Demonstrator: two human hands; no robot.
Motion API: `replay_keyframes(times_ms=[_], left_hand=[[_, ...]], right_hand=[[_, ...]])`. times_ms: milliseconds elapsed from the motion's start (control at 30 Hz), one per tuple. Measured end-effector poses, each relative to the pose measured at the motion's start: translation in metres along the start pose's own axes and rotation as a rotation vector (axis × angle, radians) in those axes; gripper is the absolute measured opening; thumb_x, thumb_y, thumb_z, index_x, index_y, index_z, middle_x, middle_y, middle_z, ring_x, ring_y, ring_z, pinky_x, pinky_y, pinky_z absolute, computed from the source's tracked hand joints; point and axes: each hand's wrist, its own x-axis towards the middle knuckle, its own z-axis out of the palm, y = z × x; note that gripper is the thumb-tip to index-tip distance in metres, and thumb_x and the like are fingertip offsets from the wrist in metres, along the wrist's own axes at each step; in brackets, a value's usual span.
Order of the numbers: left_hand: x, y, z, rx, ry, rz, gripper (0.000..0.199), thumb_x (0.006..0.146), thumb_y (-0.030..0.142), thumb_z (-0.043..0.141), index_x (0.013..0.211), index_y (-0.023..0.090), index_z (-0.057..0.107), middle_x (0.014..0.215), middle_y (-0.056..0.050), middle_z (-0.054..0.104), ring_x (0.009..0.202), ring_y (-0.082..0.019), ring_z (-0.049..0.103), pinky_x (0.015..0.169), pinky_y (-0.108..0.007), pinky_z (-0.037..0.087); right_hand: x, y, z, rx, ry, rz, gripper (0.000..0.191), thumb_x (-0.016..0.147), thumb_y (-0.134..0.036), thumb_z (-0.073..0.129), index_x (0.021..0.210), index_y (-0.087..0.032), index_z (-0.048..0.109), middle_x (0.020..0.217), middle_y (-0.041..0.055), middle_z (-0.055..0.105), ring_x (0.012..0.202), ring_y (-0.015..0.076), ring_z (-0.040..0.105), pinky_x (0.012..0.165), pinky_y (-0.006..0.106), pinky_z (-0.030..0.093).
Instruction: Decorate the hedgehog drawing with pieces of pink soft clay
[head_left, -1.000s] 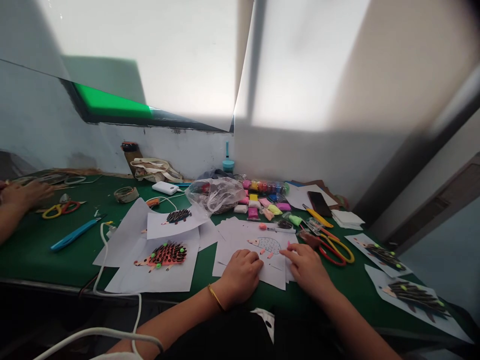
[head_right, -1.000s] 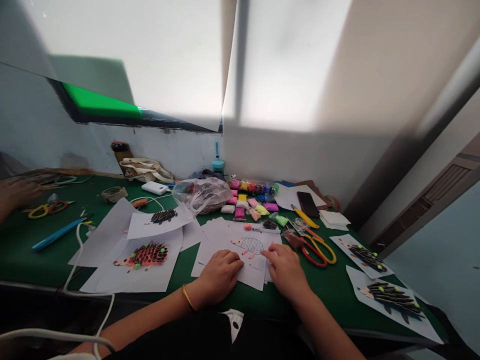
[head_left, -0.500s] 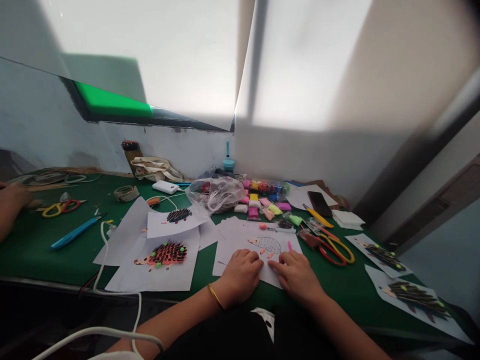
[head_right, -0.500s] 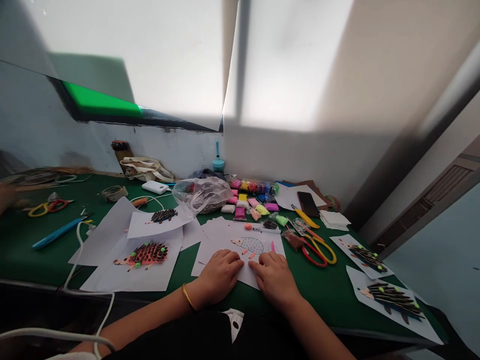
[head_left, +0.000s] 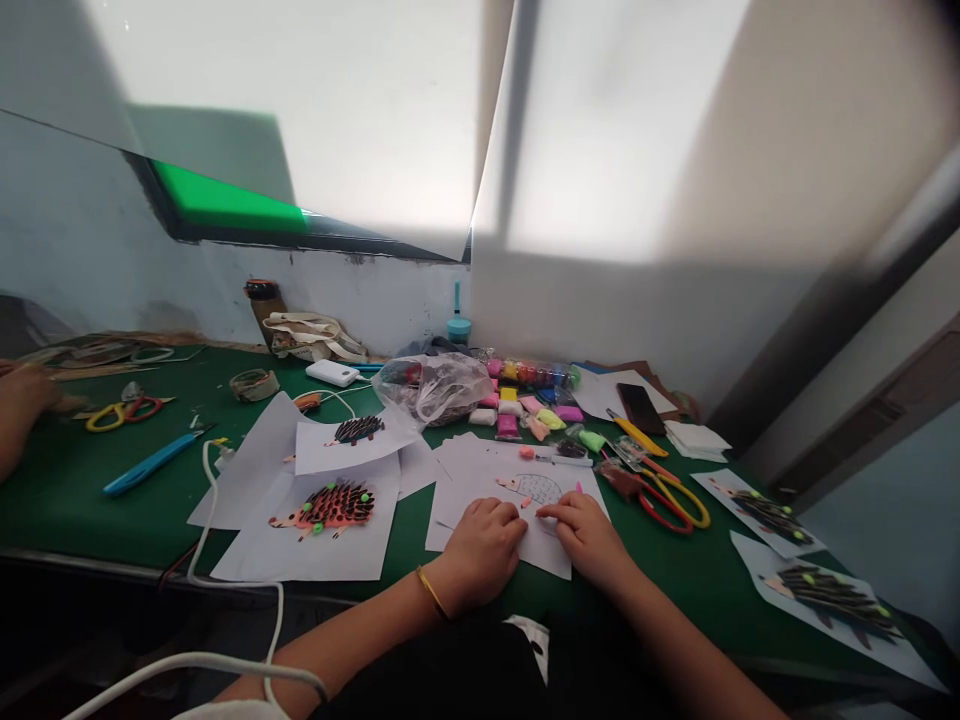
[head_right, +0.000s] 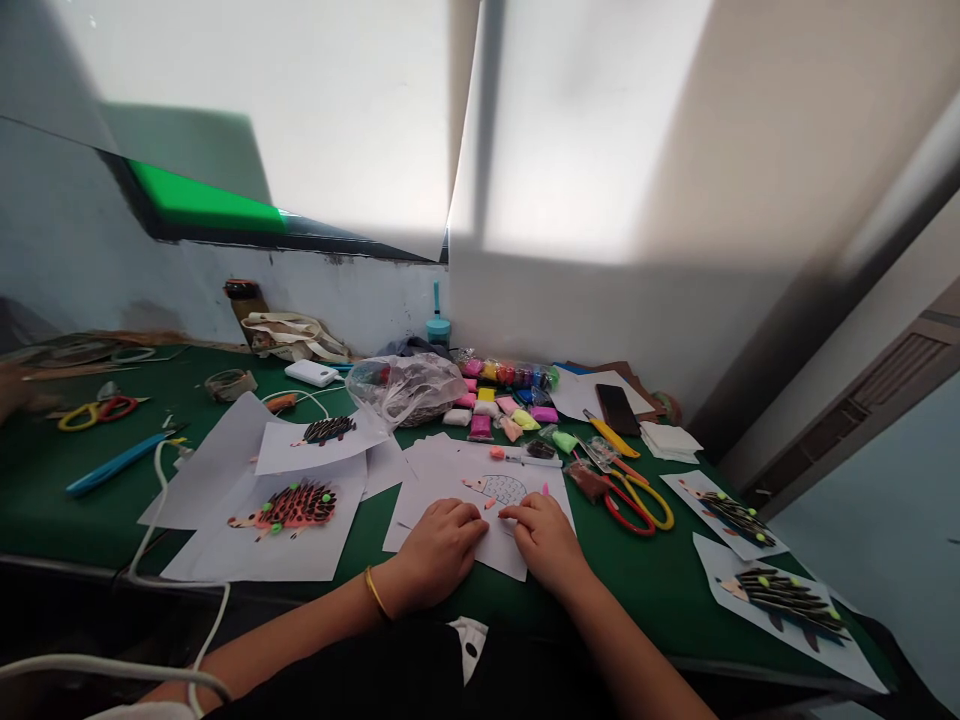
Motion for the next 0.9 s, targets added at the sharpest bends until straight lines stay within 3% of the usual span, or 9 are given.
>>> replay_keyframes(times_ms=[900], left_hand=[[0.0001, -0.0007, 0.0001, -0.001, -0.001, 0.010, 0.022, 0.090, 0.020, 0.052, 0.111, 0.023, 0.059, 0.115, -0.006, 0.060, 0.110, -0.024, 0.051, 0.098, -0.042, 0.043]], right_hand=[[-0.0002, 0.0006, 0.0019, -0.087, -0.021, -0.018, 0.037, 0.088, -0.017, 0.045, 0.108, -0.028, 0.074, 0.095, 0.0066, 0.061, 0.096, 0.0230, 0.054, 0.088, 0.038, 0.043]])
